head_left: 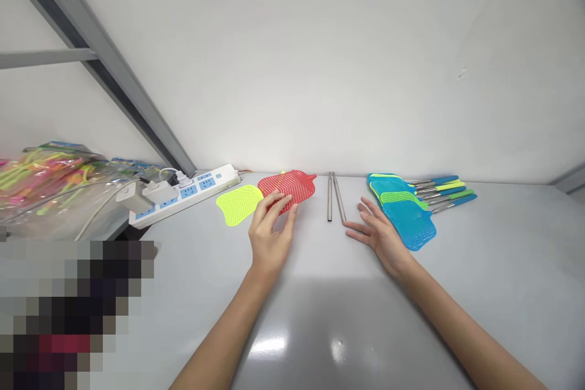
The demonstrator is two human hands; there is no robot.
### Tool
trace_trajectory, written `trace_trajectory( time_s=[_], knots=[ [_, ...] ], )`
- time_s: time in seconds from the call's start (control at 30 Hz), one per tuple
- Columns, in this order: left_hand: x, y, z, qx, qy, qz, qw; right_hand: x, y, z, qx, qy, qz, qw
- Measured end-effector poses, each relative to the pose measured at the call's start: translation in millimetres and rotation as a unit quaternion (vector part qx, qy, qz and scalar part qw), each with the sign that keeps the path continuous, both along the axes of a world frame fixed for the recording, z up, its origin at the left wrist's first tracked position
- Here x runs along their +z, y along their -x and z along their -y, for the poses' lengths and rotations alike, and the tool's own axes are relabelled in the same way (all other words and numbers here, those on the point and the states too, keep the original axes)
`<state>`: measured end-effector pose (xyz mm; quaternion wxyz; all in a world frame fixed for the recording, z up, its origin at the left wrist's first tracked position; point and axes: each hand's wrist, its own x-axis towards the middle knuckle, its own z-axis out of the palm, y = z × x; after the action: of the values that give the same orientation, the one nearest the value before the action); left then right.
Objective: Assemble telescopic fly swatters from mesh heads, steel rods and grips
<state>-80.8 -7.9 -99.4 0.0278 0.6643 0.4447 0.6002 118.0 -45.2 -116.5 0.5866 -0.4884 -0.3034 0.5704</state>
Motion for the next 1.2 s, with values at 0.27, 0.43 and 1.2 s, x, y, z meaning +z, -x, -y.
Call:
trace_trajectory(
  time_s=[0.27, 0.43, 1.2],
  knots=[
    [0.0, 0.5, 0.6, -0.007, -0.003, 0.002, 1.0, -6.7, 0.7, 1.7, -0.166, -0.034, 0.134, 0.976],
    [1.1, 0.5, 0.7, -0.003, 0.003, 0.004, 1.0, -7.3, 0.7, 2.2, -0.159, 0.0, 0.142, 0.977],
    [3.2, 2.9, 0.4, 0.009, 0.016, 0.008, 1.0, 7.4, 13.4, 14.8, -0.121, 0.053, -0.087, 0.987]
  ],
)
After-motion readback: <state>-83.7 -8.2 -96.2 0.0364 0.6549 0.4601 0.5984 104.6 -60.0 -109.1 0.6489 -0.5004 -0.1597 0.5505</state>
